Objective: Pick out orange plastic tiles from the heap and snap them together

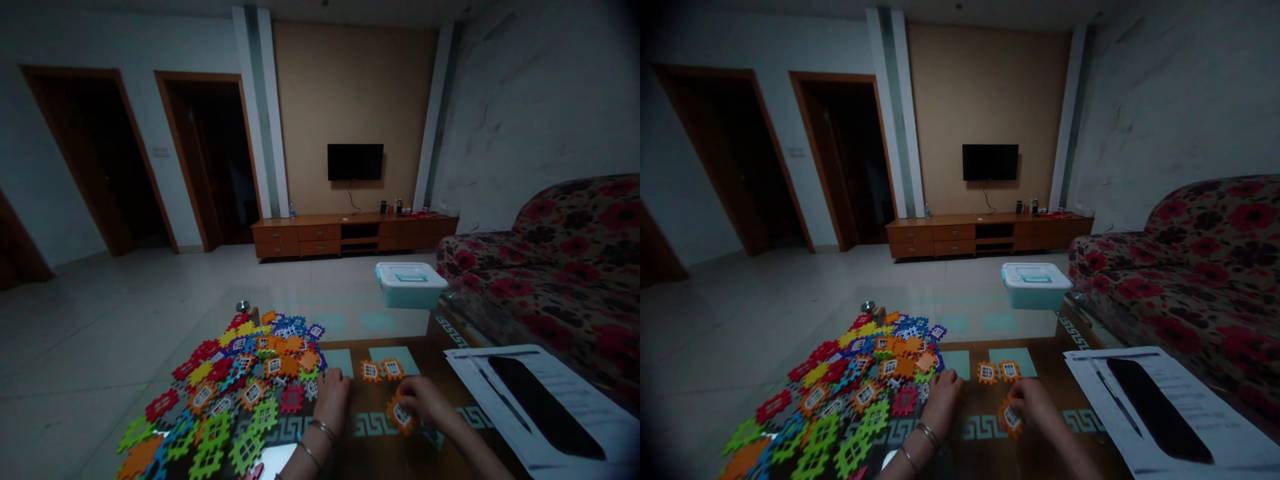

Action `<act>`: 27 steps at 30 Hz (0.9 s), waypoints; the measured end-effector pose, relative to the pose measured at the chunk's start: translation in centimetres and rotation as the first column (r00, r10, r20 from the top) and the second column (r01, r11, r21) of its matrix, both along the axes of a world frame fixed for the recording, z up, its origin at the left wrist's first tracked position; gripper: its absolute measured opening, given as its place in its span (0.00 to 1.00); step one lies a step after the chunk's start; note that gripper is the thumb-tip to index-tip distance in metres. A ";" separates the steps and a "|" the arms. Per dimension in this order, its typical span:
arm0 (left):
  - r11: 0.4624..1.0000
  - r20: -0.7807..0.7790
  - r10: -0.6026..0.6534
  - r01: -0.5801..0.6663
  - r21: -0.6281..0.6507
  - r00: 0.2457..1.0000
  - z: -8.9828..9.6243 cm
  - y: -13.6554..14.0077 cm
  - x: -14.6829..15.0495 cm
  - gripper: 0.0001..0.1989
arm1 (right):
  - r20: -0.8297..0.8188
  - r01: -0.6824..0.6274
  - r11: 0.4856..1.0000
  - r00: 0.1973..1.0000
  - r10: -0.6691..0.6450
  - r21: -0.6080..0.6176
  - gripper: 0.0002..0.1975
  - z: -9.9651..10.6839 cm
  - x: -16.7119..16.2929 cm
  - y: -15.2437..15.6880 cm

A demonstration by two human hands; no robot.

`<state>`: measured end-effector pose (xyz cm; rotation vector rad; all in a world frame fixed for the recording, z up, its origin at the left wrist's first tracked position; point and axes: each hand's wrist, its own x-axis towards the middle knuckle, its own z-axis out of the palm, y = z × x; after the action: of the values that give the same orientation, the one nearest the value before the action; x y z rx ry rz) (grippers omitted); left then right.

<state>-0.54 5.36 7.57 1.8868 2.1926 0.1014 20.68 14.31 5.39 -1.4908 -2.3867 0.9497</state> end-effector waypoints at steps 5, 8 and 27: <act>0.990 -0.025 0.058 -0.054 0.132 0.998 1.7 -2.2 -2.8 0.16 | -0.241 0.272 0.961 0.937 -0.254 0.043 0.10 0.7 -0.8 3.3; 0.949 -0.088 0.230 -0.203 0.240 0.969 2.8 -3.2 -5.9 0.18 | -0.196 0.442 0.893 0.886 -0.420 0.081 0.10 0.7 -1.1 4.5; 0.869 -0.152 0.495 -0.487 0.092 0.855 2.2 -6.6 -13.9 0.19 | 0.010 0.259 0.904 0.960 -0.279 0.340 0.12 0.2 -4.8 3.3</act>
<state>-14.47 -1.20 9.81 1.3487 2.7715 0.0880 15.86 17.59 5.55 -1.6668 -2.1604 0.4163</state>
